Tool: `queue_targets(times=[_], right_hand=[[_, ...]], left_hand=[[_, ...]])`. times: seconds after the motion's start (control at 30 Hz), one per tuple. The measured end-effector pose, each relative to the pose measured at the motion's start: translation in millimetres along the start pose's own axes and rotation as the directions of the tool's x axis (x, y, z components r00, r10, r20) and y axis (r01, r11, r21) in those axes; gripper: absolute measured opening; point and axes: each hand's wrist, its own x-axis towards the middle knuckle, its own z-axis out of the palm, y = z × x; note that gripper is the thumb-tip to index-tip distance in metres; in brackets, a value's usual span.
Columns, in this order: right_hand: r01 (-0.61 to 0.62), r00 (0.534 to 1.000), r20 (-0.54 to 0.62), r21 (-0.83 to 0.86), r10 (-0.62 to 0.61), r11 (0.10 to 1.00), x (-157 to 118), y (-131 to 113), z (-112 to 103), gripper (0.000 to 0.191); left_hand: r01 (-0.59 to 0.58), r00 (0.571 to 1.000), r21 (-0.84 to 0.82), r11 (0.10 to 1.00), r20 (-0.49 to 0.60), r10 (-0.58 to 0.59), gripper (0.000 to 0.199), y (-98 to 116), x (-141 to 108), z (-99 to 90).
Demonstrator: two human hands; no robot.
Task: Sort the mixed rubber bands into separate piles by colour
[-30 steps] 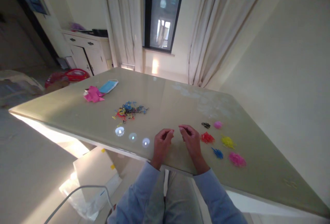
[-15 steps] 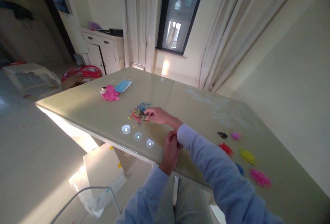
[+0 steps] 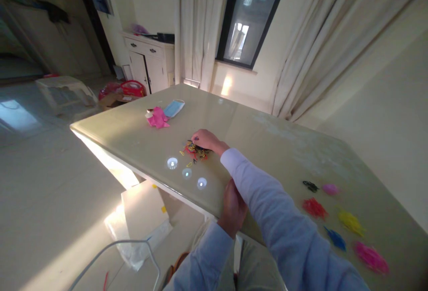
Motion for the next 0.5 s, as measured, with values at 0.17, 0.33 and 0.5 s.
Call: queue_targets(times=[0.17, 0.33, 0.5], right_hand=[[-0.004, 0.999, -0.041, 0.086, 0.008, 0.996, -0.7, 3.1, 3.4, 0.016], [0.009, 0.993, -0.112, 0.278, 0.023, 0.96, -7.3, 8.4, 0.9, 0.014], [-0.013, 0.972, -0.187, 0.556, 0.14, 0.831, -20.4, 13.9, -6.2, 0.01]], left_hand=[[-0.004, 1.0, 0.015, 1.0, 0.007, 0.004, 0.026, -3.4, 1.1, -3.2], [-0.024, 1.0, -0.01, 1.0, 0.014, 0.024, 0.019, -5.9, 0.8, -5.4], [-0.038, 0.998, -0.034, 0.999, 0.038, 0.04, 0.017, -2.3, -5.0, -1.0]])
